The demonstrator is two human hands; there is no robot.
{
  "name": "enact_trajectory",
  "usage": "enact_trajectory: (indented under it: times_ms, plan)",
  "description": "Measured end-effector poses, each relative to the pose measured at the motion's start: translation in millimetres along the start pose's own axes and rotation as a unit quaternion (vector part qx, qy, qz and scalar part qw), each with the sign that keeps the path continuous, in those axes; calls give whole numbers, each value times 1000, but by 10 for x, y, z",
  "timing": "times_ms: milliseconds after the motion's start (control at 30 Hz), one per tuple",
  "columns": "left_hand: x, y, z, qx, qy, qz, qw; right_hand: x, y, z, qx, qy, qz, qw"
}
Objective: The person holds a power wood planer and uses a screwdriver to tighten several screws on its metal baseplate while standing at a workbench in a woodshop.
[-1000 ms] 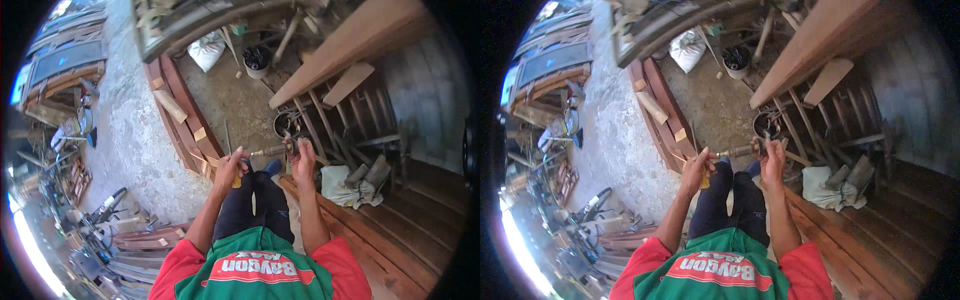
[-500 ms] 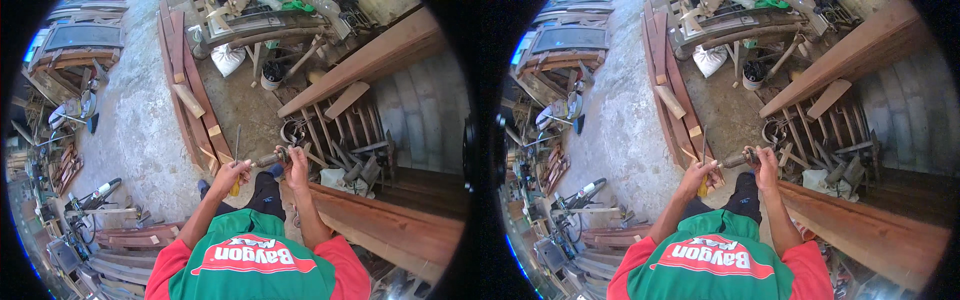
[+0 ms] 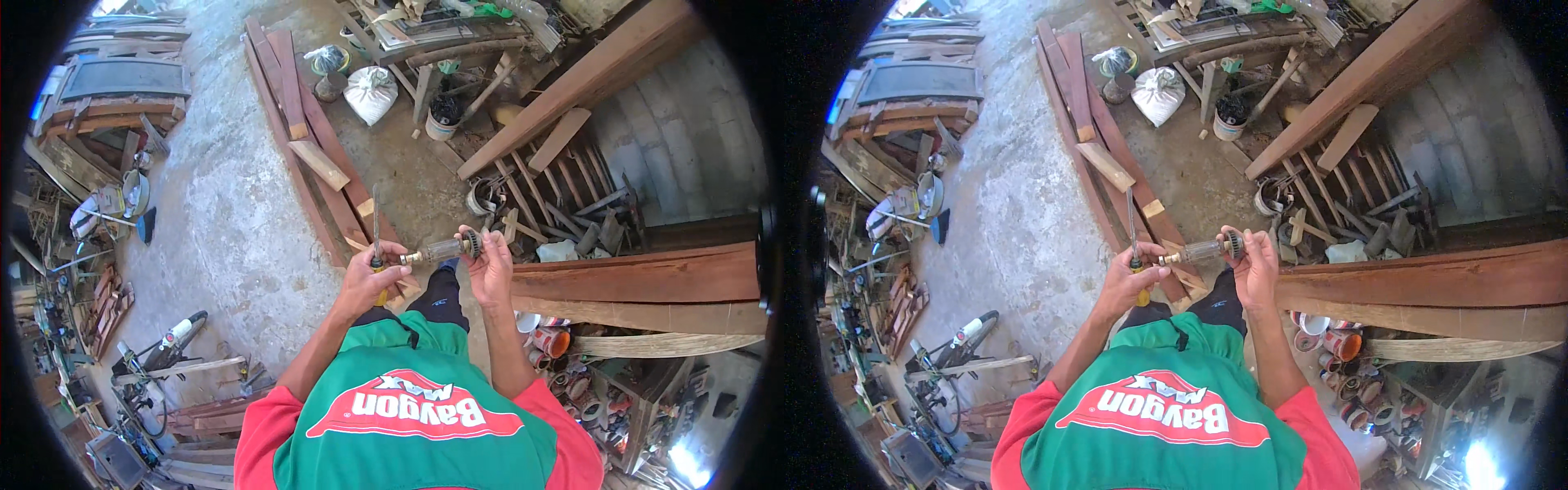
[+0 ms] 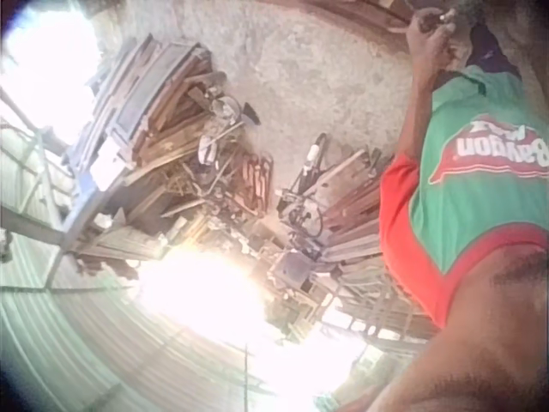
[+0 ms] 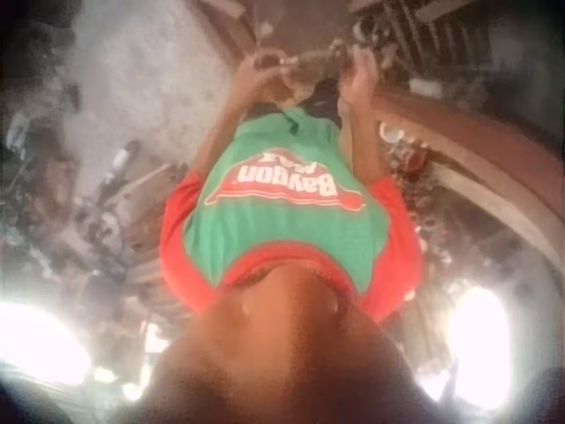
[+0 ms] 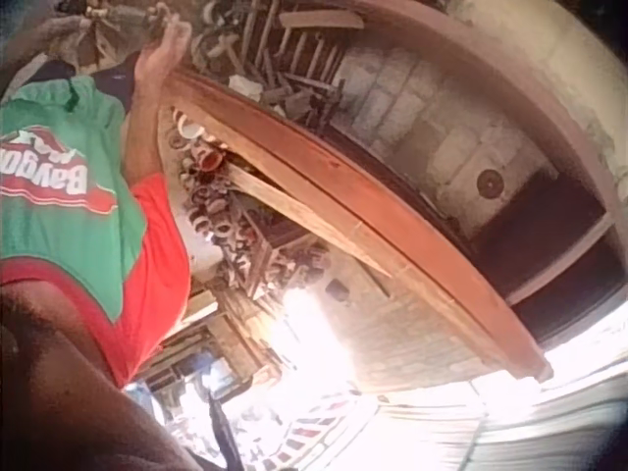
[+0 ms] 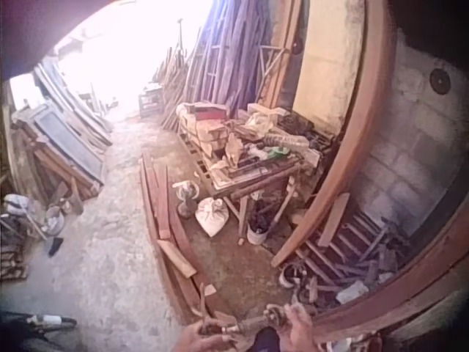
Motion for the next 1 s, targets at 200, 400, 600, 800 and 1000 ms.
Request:
enact_trajectory:
  times_ms: [200,400,600,800,1000]
  plan:
    - [143,-81,-106,-36,-33,-13,999,14,-55,224,-3,-4,19,1000]
    - [519,-305,-106,-92,-6,-53,994,-78,-241,542,10,-19,25,999]
    - [697,-415,-277,5,-15,-59,998,-415,-325,783,-10,-26,-24,999]
    - [740,-512,-25,-81,-47,-43,995,-564,-228,776,-1,-27,-31,999]
    - [901,-511,45,-128,-39,-8,991,-658,-100,666,16,-56,-64,996]
Point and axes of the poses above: each hand's wrist, its own y-axis away from the middle knuckle, its own x-axis out of the palm, z = x × y, the point moved 4 cm from there along -y, towards the middle knuckle, and after that the axes turned 7 degrees about x, right-handed, at the moved point
